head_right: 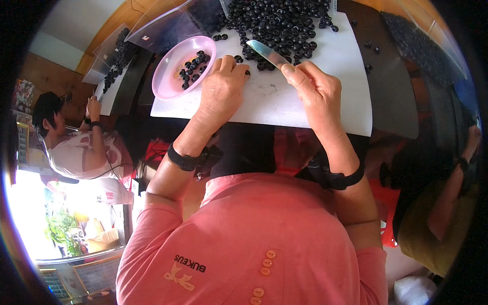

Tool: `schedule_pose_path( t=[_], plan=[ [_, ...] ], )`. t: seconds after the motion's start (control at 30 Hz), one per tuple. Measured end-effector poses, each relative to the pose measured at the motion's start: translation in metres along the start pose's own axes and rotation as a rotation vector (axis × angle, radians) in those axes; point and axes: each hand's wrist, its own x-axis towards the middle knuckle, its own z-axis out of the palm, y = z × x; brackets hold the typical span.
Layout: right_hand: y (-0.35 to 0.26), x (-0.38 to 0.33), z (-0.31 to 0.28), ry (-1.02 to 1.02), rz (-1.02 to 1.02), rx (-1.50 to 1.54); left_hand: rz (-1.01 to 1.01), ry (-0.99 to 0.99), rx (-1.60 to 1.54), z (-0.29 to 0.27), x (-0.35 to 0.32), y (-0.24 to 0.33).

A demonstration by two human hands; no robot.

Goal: Sorting and inspecting small black rubber or plastic parts at a workbench using a scraper tool.

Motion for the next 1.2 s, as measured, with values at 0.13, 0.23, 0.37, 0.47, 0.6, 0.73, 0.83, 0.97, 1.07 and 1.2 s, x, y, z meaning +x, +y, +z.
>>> schedule_pose_path(
  t=[0.13,0.23,0.37,0.47,0.6,0.73,0.83,0.97,1.07,1.2],
  plan=[
    [0.000,-0.001,-0.001,-0.003,0.011,-0.048,-0.114,0.089,-0.243,0.003,-0.001,-0.004],
    [0.000,-0.001,-0.001,-0.019,0.039,-0.086,-0.219,0.111,-0.449,0.004,-0.002,-0.006],
    [0.001,0.000,-0.001,-0.029,0.039,-0.106,-0.214,0.106,-0.478,0.004,-0.003,-0.007],
    [0.002,-0.001,0.000,-0.013,0.038,-0.116,-0.237,0.051,-0.478,0.001,-0.002,-0.004],
    [0.001,-0.001,0.000,-0.013,0.054,-0.124,-0.190,0.015,-0.374,-0.003,0.002,-0.003],
    [0.000,0.000,0.004,0.004,0.007,-0.149,-0.136,0.011,-0.260,-0.002,0.004,-0.004],
    [0.001,0.003,0.005,0.011,0.002,-0.147,-0.279,0.021,-0.802,-0.007,0.005,0.000],
    [0.000,0.004,0.004,-0.031,0.039,-0.241,-0.581,-0.146,-1.395,-0.026,0.004,0.010],
    [0.002,0.004,0.004,-0.042,-0.011,-0.303,-0.653,-0.206,-1.516,-0.032,0.004,0.013],
    [-0.004,0.002,0.005,-0.053,-0.048,-0.378,-0.720,-0.129,-1.696,-0.026,0.002,0.018]
  ],
)
